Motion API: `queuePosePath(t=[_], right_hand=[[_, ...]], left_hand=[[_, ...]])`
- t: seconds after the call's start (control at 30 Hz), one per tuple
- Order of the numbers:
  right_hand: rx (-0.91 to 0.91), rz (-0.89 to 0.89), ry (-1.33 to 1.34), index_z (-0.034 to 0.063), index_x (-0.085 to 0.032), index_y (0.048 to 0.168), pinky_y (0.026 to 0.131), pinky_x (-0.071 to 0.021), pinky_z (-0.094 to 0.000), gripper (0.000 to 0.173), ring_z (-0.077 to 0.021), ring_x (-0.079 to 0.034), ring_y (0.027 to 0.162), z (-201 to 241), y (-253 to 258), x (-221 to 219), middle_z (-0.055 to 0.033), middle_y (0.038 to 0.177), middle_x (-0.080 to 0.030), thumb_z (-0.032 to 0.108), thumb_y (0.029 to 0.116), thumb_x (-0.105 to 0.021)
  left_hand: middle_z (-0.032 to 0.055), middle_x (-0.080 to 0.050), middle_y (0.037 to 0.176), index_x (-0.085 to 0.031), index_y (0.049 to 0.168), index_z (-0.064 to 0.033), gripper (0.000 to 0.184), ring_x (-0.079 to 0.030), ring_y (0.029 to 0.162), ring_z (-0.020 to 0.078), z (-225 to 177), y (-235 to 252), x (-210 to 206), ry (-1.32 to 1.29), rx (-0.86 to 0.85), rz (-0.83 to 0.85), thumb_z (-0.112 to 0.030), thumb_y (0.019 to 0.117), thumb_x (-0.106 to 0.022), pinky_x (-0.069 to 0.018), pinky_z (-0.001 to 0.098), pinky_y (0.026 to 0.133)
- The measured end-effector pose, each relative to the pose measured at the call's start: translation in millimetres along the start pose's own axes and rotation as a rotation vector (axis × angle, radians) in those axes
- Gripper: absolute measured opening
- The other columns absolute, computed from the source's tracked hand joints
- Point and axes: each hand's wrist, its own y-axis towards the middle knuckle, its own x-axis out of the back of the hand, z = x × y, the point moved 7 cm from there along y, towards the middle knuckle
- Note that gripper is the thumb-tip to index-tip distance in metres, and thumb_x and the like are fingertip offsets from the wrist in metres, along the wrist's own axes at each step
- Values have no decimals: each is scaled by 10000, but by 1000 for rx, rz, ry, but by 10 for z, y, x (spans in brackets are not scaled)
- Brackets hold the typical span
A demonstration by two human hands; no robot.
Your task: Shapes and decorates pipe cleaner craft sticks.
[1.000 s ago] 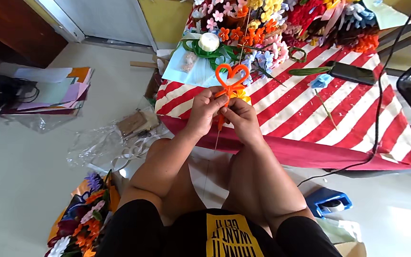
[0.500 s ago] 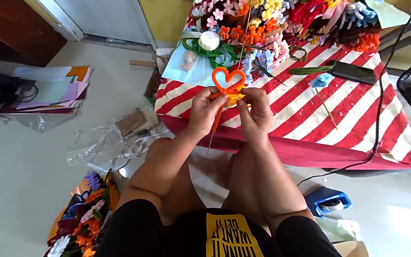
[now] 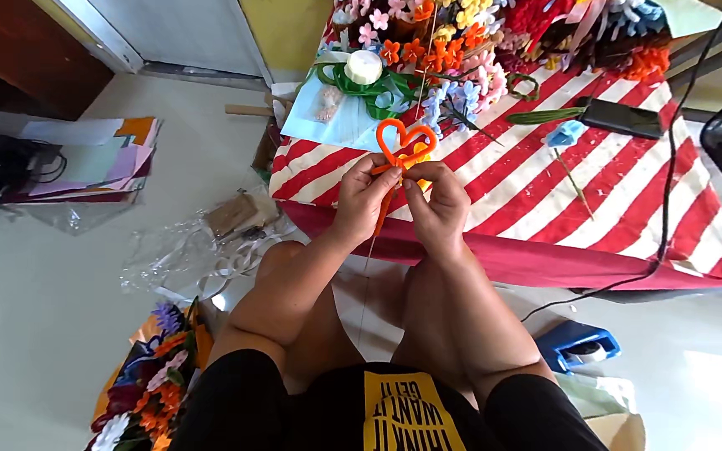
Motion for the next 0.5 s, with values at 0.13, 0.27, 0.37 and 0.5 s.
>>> queuePosePath(t=[0.13, 0.27, 0.37, 0.5], right_hand=[[-11, 9, 2, -56, -660, 905, 851, -554, -260, 69, -132, -660, 920, -6, -1, -9, -123, 921, -669, -53, 899, -591], [-45, 17, -4, -52, -659, 904, 839, -549, -242, 71, -109, -654, 901, -22, 7, 1, -109, 909, -664, -45, 903, -589], [-81, 0, 19, -60, -636, 944, 832, -549, -235, 74, -90, -647, 892, -70, 11, 27, -103, 927, -654, -39, 913, -572], [-90, -12, 39, -73, -610, 1062, 871, -538, -271, 188, -118, -624, 950, -92, 20, 62, -121, 1031, -622, -38, 901, -519]], left_hand=[[-18, -665, 857, -635, 1039, -111, 108, -636, 708, 21, 22, -10, -9, -6, 22, -18, -59, 1027, -541, -554, 184, 631], [-11, -667, 869, -636, 1037, -110, 98, -639, 707, 27, 30, -10, -10, -23, 24, -20, -60, 1025, -552, -556, 184, 630], [-9, -668, 883, -646, 1031, -109, 95, -637, 708, 28, 28, -4, -4, -30, 23, -23, -51, 1012, -573, -553, 181, 622], [2, -671, 894, -654, 1029, -101, 138, -634, 709, 35, 21, 2, 5, -43, 25, -38, -5, 975, -571, -546, 180, 611]])
